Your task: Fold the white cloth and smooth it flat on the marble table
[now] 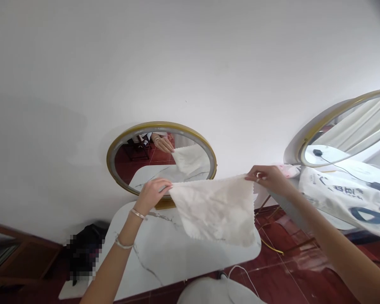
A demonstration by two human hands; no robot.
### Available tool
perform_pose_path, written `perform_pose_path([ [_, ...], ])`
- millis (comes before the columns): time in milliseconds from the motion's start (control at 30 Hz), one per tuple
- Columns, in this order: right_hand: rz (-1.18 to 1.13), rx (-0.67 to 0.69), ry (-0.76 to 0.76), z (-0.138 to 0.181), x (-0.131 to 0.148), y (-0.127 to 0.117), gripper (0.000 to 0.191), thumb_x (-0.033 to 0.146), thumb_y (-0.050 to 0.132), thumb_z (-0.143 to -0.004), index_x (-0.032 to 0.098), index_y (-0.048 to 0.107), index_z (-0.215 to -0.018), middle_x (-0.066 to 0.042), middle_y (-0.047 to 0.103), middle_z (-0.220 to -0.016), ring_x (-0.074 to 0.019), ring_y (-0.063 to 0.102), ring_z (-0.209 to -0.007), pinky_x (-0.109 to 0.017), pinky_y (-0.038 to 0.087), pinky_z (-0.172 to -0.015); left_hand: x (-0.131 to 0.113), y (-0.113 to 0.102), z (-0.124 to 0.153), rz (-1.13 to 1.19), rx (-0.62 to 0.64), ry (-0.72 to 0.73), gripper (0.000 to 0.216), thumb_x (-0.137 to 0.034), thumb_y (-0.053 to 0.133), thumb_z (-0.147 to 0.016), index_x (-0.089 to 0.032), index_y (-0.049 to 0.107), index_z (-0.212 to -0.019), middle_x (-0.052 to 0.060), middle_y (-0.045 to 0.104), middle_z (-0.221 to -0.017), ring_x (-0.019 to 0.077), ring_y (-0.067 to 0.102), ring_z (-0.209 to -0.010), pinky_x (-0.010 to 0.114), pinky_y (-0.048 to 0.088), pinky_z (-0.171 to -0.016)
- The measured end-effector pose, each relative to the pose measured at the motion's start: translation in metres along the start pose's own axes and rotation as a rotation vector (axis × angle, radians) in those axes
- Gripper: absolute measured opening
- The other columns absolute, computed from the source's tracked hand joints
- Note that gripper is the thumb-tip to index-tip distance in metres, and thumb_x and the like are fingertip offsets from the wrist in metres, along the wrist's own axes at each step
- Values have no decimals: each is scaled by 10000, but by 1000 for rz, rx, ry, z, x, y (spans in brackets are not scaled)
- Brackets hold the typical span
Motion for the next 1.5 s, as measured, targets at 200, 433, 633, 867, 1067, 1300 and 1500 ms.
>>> perform_pose_path([
  [200,106,-2,-8,-5,-8,-20,412,607,583,-792,204,650,-742,11,522,-543,-95,423,-488,-226,377,-502,-21,-17,-18,-3,-3,24,250,-393,505,-909,-218,668,-833,13,714,-883,171,642,-836,287,496,-773],
  [433,-27,176,40,65,-6,-1,290,404,489,-874,206,700,-850,-59,632,-748,-141,528,-548,-278,471,-515,-48,-3,35,97,281,-140,264,-386,484,-909,-230,697,-892,18,681,-859,152,589,-754,275,475,-723],
  [633,-351,224,215,118,-7,3,294,447,491,-880,227,673,-949,-99,677,-853,-150,574,-495,-288,510,-440,-71,9,73,193,440,-277,210,-352,499,-886,-235,663,-824,-23,654,-760,113,547,-640,247,442,-700],
  [867,-290,179,337,65,-76,43,251,395,521,-794,171,623,-846,-49,656,-659,-186,646,-611,-324,561,-613,-32,60,17,120,340,-335,143,-278,516,-798,-218,646,-800,-35,624,-653,120,540,-576,232,384,-569],
  [1067,-209,-268,321,54,-132,95,549,499,578,-705,183,560,-1154,-182,538,-1270,-295,598,-1106,-436,548,-846,-6,119,15,87,144,-474,401,-273,493,-821,-235,539,-1218,65,576,-1236,174,620,-893,264,472,-692],
  [1300,-144,-112,338,154,-169,185,434,560,488,-813,212,627,-1032,-140,630,-1143,-282,626,-1045,-425,563,-817,-5,207,95,138,170,-559,292,-206,442,-829,-213,618,-1061,68,585,-1176,208,550,-1145,358,459,-976],
  [1500,29,-71,234,162,-169,230,370,417,378,-905,212,597,-1120,-142,617,-1185,-290,588,-1126,-482,493,-949,-8,302,72,35,170,-445,391,-185,374,-868,-194,612,-1178,102,536,-1346,232,461,-1293,402,407,-1071],
])
Point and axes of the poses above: each hand's wrist, its own z-axis away from the middle knuckle, its own y-axis out of the palm, x = y × z, the point moved 6 cm from there along -z, towards the middle knuckle
